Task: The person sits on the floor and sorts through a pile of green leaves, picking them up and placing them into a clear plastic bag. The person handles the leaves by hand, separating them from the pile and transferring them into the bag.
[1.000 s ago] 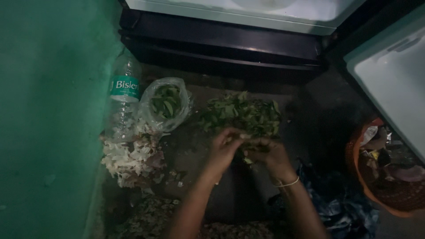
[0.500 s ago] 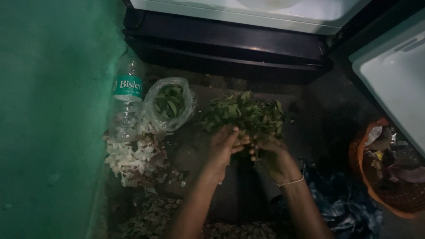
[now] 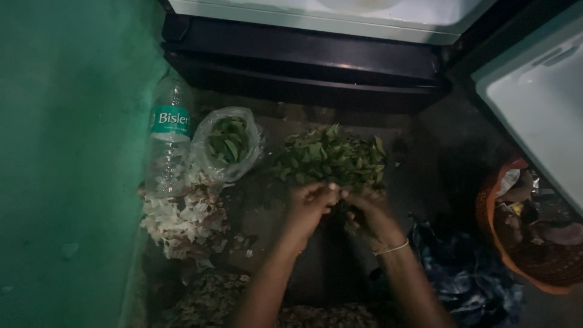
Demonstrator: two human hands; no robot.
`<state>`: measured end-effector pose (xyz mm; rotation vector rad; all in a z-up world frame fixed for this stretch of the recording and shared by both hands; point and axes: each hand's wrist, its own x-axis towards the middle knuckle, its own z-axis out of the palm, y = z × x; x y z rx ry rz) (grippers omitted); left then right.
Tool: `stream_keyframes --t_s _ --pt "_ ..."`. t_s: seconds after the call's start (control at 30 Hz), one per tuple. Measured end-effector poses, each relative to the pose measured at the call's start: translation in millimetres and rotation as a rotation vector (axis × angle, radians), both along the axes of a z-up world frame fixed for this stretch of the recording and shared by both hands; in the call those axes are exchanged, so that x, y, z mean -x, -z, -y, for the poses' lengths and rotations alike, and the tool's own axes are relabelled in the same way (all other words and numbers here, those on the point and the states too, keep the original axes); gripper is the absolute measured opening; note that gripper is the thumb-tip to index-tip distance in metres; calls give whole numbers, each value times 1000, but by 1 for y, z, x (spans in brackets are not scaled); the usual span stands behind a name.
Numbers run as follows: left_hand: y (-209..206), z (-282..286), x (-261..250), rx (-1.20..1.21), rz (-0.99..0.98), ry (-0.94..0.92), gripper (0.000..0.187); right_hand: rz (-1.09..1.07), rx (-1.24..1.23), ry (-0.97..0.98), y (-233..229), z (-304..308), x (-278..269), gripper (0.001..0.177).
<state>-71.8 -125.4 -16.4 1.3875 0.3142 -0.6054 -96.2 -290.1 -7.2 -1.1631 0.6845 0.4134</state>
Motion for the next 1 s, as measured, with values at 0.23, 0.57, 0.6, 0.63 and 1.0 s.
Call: stream_keyframes --t_s 0.23,0.57,0.6,0.63,1.0 --pt "4 -6 -9 11 -73 -115 35 74 -44 4 4 11 0 15" --pt "-6 -19 -13 274 -48 -279 25 -36 132 -289 13 -1 9 26" --pt "-5 -19 -10 304 -69 -287 25 -13 -6 -162 16 4 10 34" --pt "-4 -18 -9 335 -87 -294 25 12 -144 -32 19 9 9 43" --pt "20 18 17 427 -301 -167 47 218 -542 300 -2 0 1 65"
